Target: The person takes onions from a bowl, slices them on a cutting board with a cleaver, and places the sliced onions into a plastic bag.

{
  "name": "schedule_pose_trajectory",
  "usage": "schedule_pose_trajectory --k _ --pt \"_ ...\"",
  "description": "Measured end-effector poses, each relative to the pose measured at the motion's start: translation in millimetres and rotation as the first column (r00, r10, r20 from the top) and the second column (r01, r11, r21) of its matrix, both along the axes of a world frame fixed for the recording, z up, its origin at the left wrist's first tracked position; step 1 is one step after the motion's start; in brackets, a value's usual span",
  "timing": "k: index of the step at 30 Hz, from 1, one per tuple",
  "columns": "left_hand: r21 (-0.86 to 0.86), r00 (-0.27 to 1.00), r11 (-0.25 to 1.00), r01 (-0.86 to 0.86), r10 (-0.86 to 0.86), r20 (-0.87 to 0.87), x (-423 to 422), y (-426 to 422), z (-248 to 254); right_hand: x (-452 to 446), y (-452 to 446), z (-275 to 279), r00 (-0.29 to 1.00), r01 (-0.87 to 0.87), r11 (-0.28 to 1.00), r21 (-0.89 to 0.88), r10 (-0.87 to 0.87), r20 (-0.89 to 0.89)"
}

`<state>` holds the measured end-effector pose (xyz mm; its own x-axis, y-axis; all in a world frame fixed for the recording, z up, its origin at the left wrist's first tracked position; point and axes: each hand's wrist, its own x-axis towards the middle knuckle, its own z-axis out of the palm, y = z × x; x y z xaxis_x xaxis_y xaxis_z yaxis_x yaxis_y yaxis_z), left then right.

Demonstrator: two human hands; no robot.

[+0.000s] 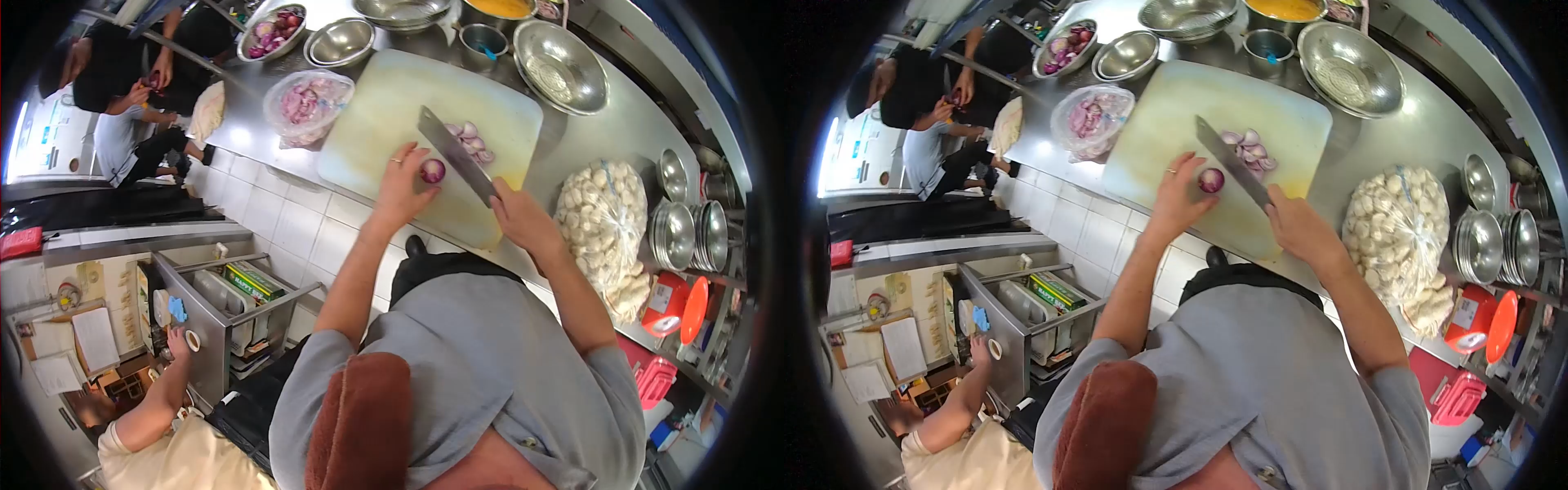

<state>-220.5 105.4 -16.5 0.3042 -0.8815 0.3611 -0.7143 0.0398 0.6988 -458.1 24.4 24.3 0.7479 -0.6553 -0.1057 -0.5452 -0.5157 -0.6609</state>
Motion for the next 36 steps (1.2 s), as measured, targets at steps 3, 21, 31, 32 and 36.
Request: schedule_pose_trajectory --k 3,21,31,32,36 --pt "0.016 0.994 0.994 0.106 -0.106 0.022 11.7 10.1 -5.5 14.2 9.7 24.5 0.999 -0.040 0.999 -0.028 0.039 -0.011" --pt "0.005 0.964 0.964 0.266 -0.266 0.017 21.4 1.1 -1.0 25.6 17.8 22.0 0.963 -0.103 0.985 0.139 0.134 -0.234" --pt "0.121 0.910 0.913 0.390 -0.402 0.100 13.9 -10.8 -2.5 23.4 -23.2 2.5 0.985 0.152 0.830 0.537 -0.082 -0.152" --pt "0.123 0.913 0.916 0.383 -0.395 0.099 15.4 -7.1 -2.3 22.5 -18.2 2.1 0.985 0.146 0.830 0.538 -0.074 -0.153" --pt "0.136 0.921 0.915 0.379 -0.387 0.044 22.4 -6.7 3.7 21.7 9.9 -11.6 0.986 -0.048 0.998 0.039 0.053 -0.159"
